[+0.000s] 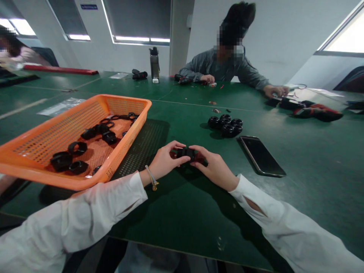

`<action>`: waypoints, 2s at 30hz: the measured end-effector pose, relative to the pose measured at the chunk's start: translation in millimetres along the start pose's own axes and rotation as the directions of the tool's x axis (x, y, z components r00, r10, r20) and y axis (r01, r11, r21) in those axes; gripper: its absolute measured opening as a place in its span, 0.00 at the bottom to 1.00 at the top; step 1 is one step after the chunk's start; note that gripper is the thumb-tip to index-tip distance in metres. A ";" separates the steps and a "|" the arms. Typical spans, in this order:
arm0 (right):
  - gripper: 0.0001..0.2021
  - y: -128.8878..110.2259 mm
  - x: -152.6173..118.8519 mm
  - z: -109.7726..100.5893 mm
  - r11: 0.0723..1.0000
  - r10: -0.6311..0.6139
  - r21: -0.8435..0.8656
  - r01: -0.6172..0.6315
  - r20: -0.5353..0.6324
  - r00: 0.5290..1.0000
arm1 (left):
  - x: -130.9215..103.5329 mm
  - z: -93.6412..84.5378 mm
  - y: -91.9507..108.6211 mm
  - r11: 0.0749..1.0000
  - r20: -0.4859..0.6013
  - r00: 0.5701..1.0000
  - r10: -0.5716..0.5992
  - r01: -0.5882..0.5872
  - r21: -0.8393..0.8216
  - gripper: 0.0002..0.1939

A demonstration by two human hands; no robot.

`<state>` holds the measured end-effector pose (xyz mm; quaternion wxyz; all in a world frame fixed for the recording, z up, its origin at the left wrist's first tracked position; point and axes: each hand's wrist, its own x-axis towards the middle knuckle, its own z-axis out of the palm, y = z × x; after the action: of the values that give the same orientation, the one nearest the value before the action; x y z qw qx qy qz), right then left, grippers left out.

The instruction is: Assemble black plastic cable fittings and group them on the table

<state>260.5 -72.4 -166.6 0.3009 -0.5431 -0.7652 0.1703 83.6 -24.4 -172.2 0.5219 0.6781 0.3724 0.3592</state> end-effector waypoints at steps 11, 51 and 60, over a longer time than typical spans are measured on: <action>0.21 -2.6 0.7 -0.5 1.000 0.016 -0.002 -0.016 0.019 1.000 | -0.5 -0.4 0.5 1.000 0.008 1.000 0.005 -0.005 -0.016 0.18; 0.19 -0.3 -0.6 0.0 0.998 -0.001 0.061 0.004 -0.047 0.999 | 3.1 -2.9 1.9 0.970 0.075 0.994 -0.074 0.089 -0.227 0.18; 0.21 1.7 -1.8 2.4 0.998 -0.063 0.021 0.064 -0.051 0.997 | 1.1 -4.0 7.8 0.989 0.121 0.988 -0.093 0.106 -0.100 0.17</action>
<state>260.7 -73.3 -169.9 0.3316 -0.5191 -0.7723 0.1555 81.6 -23.1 -163.7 0.5953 0.6496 0.3552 0.3121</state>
